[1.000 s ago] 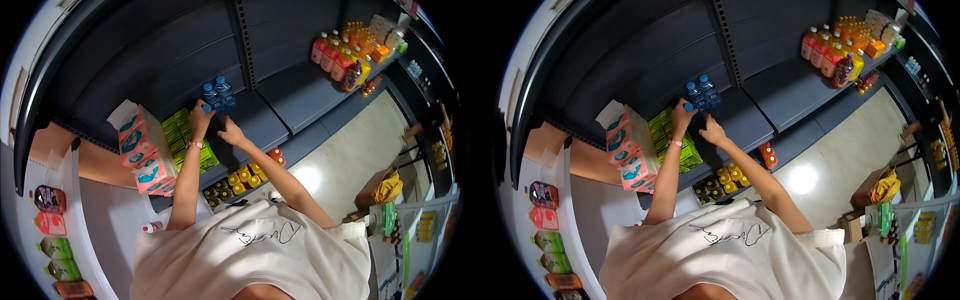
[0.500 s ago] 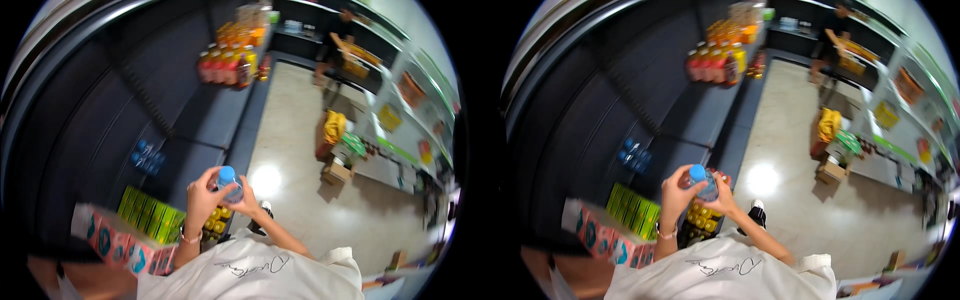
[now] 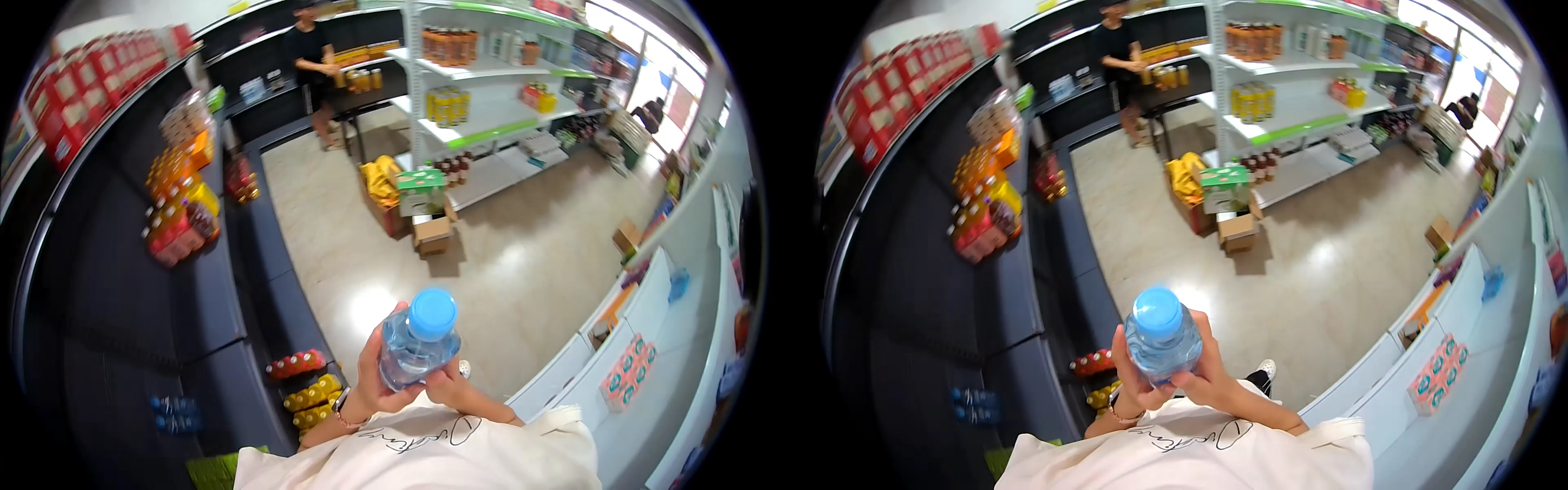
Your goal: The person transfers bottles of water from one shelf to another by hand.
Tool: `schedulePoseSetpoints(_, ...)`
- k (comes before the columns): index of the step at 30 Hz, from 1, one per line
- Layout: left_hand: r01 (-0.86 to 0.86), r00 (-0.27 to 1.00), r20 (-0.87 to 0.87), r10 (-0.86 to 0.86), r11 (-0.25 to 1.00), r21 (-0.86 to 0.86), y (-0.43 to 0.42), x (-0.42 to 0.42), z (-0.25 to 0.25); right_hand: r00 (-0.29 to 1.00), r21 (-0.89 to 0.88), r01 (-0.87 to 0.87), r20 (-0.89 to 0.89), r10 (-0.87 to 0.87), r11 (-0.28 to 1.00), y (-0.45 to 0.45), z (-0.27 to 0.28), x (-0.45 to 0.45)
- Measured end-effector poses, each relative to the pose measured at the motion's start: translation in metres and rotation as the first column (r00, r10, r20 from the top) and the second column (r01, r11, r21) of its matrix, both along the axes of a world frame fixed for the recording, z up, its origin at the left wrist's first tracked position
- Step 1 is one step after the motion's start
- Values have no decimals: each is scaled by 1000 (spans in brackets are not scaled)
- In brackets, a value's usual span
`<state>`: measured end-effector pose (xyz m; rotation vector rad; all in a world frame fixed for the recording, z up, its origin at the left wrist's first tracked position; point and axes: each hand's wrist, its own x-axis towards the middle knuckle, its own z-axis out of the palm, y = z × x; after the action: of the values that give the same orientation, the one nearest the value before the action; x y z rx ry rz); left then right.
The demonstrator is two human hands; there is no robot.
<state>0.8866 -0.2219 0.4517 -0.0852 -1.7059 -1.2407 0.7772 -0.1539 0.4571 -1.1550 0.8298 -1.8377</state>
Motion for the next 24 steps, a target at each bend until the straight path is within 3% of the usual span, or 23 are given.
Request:
schedulePoseSetpoints(3,140,987,-77,-140,990,-10,4,-61,-4,995,-41,94,-16,-94,995,13,4,-50)
schedulePoseSetpoints(6,93,995,-32,-94,996,-14,6,-125,-7,970,-91,235,-32,-239,968,19,5,-108)
schedulePoseSetpoints(12,258,965,41,-258,966,2,18,-243,-10,848,-47,468,-257,-464,882,41,6,-221)
schedulePoseSetpoints(17,283,959,62,-278,952,-112,30,-339,-24,807,-101,546,-200,-555,831,61,-10,-308)
schedulePoseSetpoints(20,347,936,62,-347,938,-2,30,-384,-28,862,6,505,47,-504,863,69,-8,-342)
schedulePoseSetpoints(23,368,927,87,-364,929,-36,15,-431,-26,871,-16,489,-36,-489,872,65,-10,-406)
schedulePoseSetpoints(24,345,938,72,-340,934,-95,12,-448,-23,834,-77,552,29,-551,830,57,2,-419)
